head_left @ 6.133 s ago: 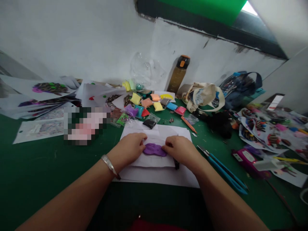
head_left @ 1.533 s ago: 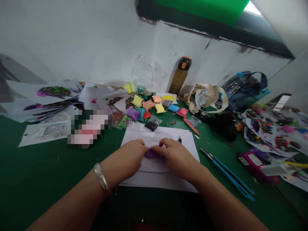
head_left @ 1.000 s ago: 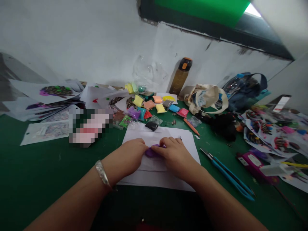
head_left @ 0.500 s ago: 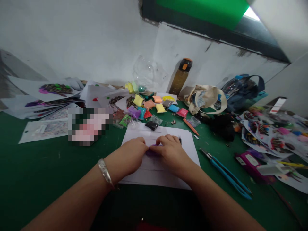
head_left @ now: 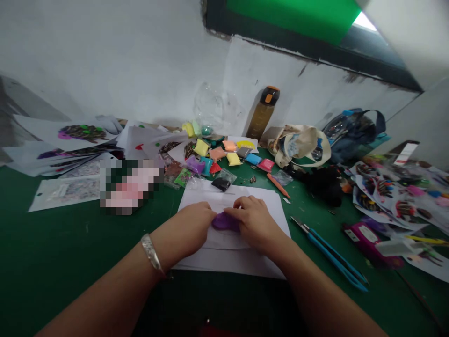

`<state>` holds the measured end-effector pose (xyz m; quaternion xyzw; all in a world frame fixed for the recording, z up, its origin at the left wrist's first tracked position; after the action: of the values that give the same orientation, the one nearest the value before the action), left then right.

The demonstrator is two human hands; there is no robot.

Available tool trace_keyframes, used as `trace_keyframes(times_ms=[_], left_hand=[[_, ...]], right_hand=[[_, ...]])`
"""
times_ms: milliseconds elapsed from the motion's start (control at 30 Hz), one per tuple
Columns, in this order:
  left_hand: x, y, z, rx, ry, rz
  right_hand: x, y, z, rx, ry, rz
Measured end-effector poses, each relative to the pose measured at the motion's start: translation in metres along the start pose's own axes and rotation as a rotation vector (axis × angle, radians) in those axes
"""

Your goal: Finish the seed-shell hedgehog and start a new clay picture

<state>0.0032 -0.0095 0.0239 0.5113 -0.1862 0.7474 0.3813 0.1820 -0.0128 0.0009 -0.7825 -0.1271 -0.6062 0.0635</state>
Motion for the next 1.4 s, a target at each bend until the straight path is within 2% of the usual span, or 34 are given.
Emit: trace_keyframes(times_ms=[167,333,567,867,1067,1400], left_hand=[[-0.002,0.000,0.000,0.003,-0.002,-0.001],[-0.002,0.000,0.001,0.004,0.005,0.004],[0.000,0.000,0.004,0.029,0.014,-0.030],[-0.003,0.000,0.002,0.014,0.010,-0.004],[0.000,-0.001,0.005,0.033,0.016,-0.015],[-0.001,-0.002,0.004,0.064,0.022,-0.020]], right_hand=[[-0.001,-0.001,0.002,0.005,0.004,-0.021],[0.000,-0.001,0.016,-0.048,-0.033,0.029],[0.001,0.002,0.002,0.019,0.045,-0.004],[0.007,0.002,0.019,-0.022,-0.002,0.007],[0.008,0.006,0.011,0.053,0.070,-0.037],[0.020,0.005,0.033,-0.045,-0.014,-0.028]])
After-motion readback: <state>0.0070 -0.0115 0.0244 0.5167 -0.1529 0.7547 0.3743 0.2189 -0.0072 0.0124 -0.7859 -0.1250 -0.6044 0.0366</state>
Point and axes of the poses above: each hand's wrist, its own y-axis away from the middle knuckle, its own x-axis out of the back of the hand, z = x × y, the point moved 2 cm from there along -y, towards the middle knuckle, and after that the axes turned 13 degrees about -x, right-handed, at the moved point
